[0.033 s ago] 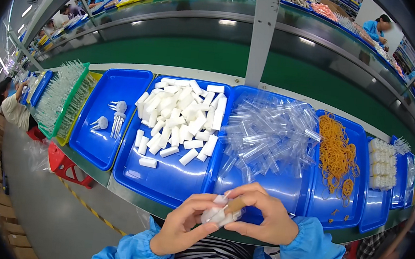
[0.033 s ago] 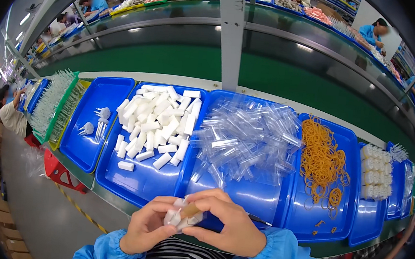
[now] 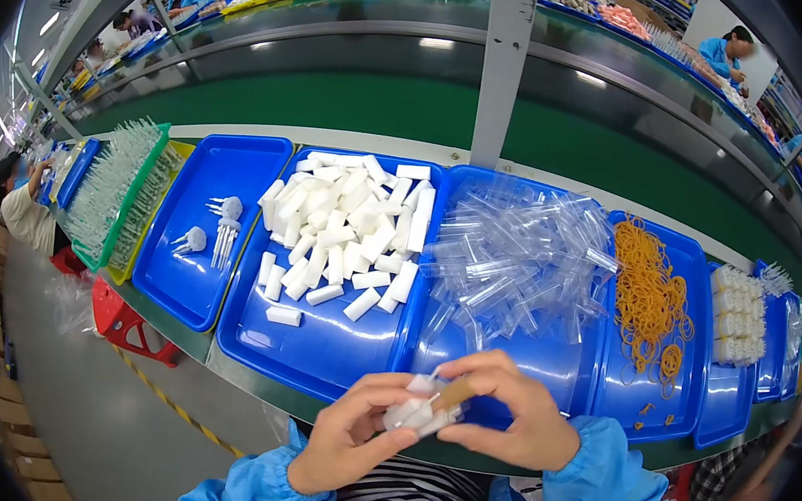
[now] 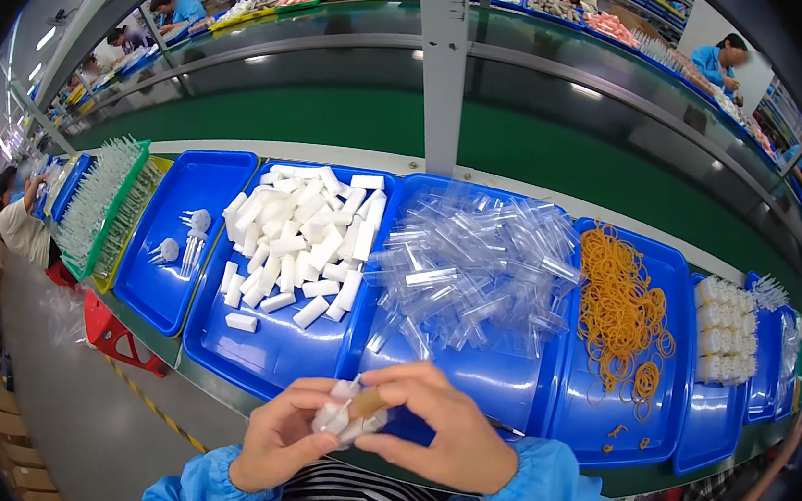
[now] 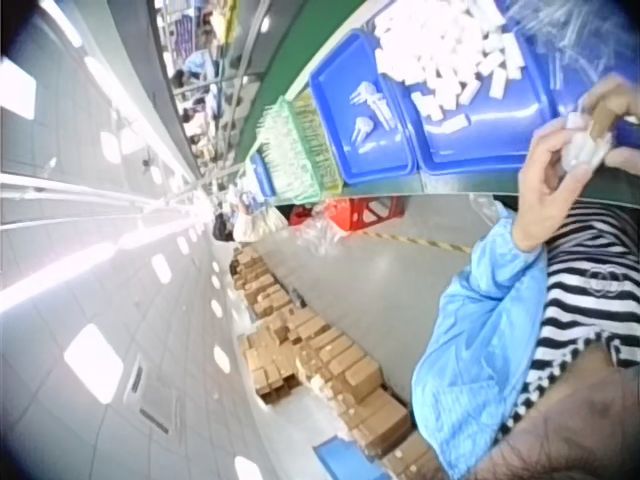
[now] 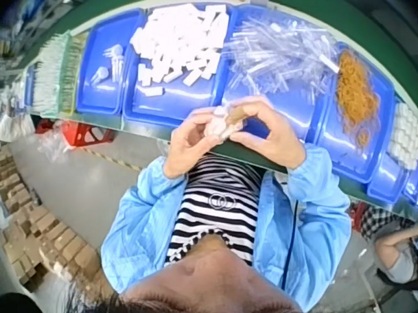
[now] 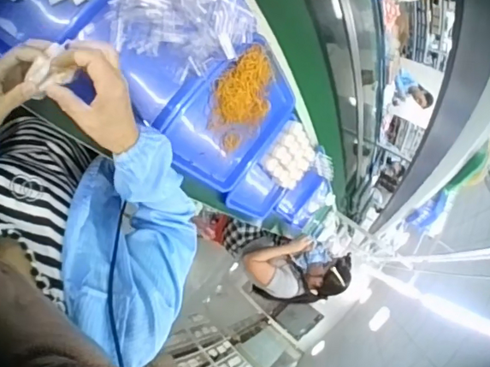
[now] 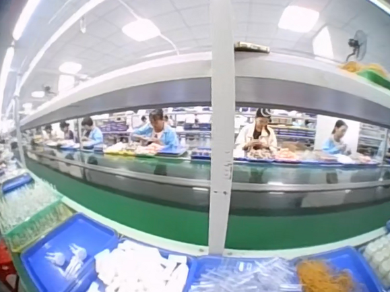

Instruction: The person assembles small white plastic components by inserting them into clear plastic sleeves and securing them with rubber bands. The person uses a pen-like tool to adjust the components and places the finished bundles into a blue tray.

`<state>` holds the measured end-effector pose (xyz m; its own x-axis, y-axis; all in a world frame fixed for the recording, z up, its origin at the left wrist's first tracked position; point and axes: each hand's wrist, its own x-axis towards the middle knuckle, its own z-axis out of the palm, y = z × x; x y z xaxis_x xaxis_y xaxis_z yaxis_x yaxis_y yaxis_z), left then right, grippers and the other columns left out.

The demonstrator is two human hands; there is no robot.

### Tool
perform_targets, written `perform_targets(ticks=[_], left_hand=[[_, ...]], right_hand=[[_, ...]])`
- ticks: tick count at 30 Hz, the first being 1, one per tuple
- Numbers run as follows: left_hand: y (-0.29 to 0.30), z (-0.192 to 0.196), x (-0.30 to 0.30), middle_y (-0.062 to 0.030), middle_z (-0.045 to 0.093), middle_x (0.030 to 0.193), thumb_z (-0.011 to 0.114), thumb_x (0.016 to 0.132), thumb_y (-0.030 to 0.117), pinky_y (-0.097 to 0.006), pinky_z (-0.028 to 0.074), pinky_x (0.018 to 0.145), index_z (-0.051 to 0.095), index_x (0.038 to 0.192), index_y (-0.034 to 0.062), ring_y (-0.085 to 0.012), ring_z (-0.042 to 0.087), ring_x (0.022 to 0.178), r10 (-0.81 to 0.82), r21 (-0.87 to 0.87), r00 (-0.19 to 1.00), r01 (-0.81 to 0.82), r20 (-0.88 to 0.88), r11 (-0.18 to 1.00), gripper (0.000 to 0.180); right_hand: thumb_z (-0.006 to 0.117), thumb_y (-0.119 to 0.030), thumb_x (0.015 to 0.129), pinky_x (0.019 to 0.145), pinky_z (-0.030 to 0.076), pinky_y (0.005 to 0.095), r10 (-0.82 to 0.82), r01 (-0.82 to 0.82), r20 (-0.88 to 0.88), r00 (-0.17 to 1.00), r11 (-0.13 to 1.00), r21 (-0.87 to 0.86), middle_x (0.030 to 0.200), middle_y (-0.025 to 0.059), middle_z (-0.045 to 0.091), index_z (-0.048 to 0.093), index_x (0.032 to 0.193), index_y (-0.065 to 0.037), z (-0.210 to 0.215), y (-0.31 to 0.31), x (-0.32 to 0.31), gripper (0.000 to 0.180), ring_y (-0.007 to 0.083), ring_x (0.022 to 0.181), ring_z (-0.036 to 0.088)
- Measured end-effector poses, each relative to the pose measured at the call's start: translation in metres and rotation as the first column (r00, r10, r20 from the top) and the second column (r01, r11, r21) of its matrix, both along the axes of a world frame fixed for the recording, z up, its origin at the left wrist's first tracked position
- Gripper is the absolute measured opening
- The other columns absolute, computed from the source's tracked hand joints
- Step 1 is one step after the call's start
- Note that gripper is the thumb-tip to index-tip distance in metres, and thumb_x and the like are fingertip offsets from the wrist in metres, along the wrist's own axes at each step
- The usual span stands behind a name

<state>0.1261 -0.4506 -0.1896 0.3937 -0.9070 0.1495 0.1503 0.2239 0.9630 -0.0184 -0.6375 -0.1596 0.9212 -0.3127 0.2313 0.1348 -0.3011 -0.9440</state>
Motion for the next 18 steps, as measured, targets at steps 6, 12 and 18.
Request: perform_targets(ticks=[6,12,18], left_hand=[[0.004,-0.004,0.007,-0.0216,0.048,0.138,0.065,0.088,-0.010,-0.040,0.052,0.102,0.060,0.122,-0.0045,-0.0298,0.055,0.125,0.223,0.107,0.975,-0.221,-0.005,0.969,0.034],[0.000,-0.004,0.004,-0.0208,0.048,0.138,0.065,0.090,-0.008,-0.039,0.054,0.101,0.059,0.121,-0.0051,-0.0295,0.057,0.122,0.261,0.143,0.965,-0.253,-0.039,0.957,0.031],[0.002,-0.004,0.001,-0.0202,0.048,0.137,0.065,0.090,-0.008,-0.037,0.057,0.099,0.061,0.119,-0.0057,-0.0286,0.058,0.122,0.290,0.117,0.954,-0.297,0.076,0.948,0.030]], right_hand=[[0.077,-0.011,0.079,0.072,0.047,0.0355,-0.374,0.251,-0.019,0.927,0.659,-0.709,0.086,0.0072,0.068,0.068,0.091,-0.006,-0.011,-0.022,-0.005,0.016,0.0253,0.080,0.062],[0.082,-0.020,0.075,0.065,0.046,0.0347,-0.442,0.163,-0.136,0.886,0.574,-0.802,0.079,0.0047,0.066,0.061,0.093,-0.008,-0.026,-0.009,0.013,0.030,0.0243,0.071,0.062],[0.080,-0.023,0.075,0.063,0.047,0.0356,-0.408,0.132,-0.151,0.901,0.587,-0.799,0.072,0.0045,0.059,0.057,0.097,-0.009,-0.015,0.000,0.011,0.035,0.0236,0.068,0.061]])
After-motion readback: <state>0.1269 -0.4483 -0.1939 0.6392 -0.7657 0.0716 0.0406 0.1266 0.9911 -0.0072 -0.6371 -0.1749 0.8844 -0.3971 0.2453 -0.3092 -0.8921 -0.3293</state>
